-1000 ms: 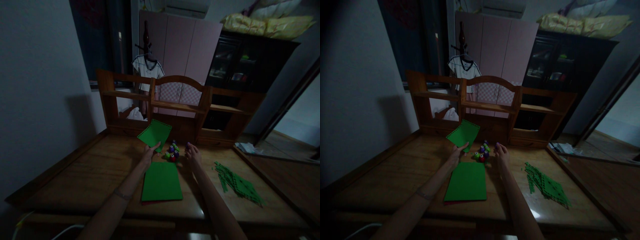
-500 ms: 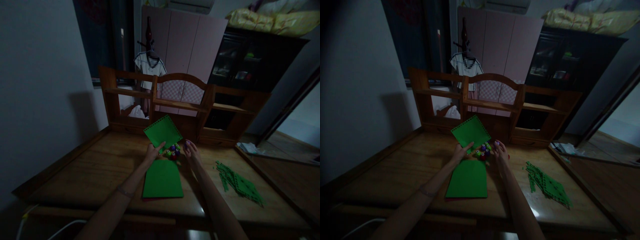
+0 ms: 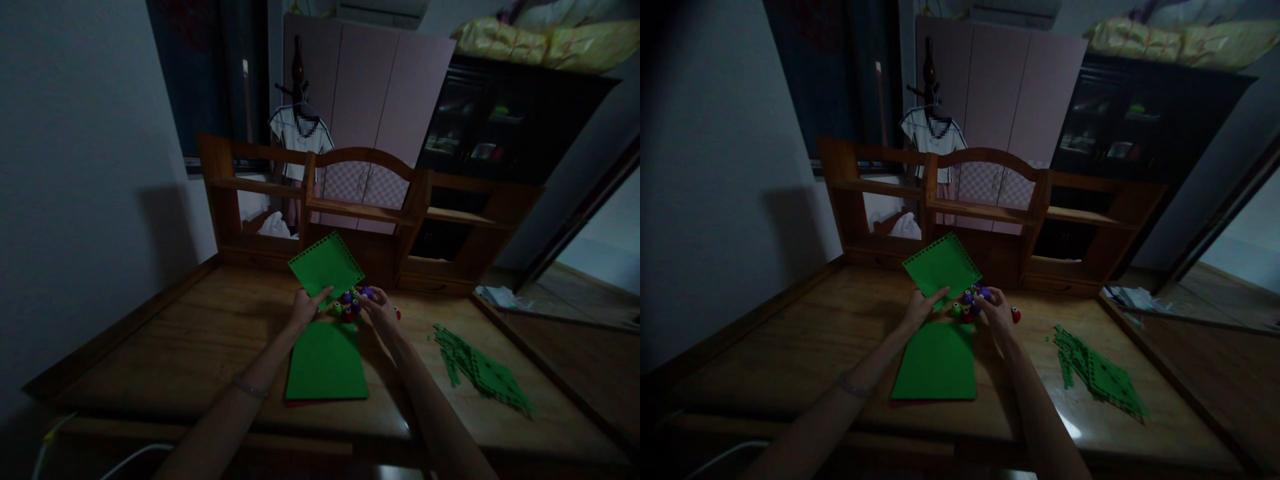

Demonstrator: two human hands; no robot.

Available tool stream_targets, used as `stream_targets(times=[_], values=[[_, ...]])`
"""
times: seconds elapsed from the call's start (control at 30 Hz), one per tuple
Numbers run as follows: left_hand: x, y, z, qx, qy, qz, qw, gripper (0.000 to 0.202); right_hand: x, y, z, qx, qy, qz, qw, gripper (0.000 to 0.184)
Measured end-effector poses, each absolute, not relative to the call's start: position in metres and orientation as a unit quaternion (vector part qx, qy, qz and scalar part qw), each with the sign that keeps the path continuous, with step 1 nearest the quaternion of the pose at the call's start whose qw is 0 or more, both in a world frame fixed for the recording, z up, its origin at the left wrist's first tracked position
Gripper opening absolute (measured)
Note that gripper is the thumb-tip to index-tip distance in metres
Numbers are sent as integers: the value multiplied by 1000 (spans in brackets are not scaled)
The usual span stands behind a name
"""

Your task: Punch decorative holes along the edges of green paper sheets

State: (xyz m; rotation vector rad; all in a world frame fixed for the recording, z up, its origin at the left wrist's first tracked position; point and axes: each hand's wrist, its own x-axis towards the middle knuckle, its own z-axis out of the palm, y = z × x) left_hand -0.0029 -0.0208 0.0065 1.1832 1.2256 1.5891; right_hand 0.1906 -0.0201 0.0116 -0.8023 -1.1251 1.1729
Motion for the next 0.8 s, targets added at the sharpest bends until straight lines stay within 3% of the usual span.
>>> stream_targets(times=[0.1, 0.43, 0.8], values=[[-2, -19, 4, 458, 491, 624, 400, 40, 186, -25, 15, -350, -510, 510, 598, 52], [-3, -16, -2, 490, 499, 612, 369, 41, 188, -30, 19, -368, -545, 504, 560, 37], [-3, -18, -1, 504, 485, 616, 362, 38, 185, -26, 16, -374, -551, 511, 543, 37]])
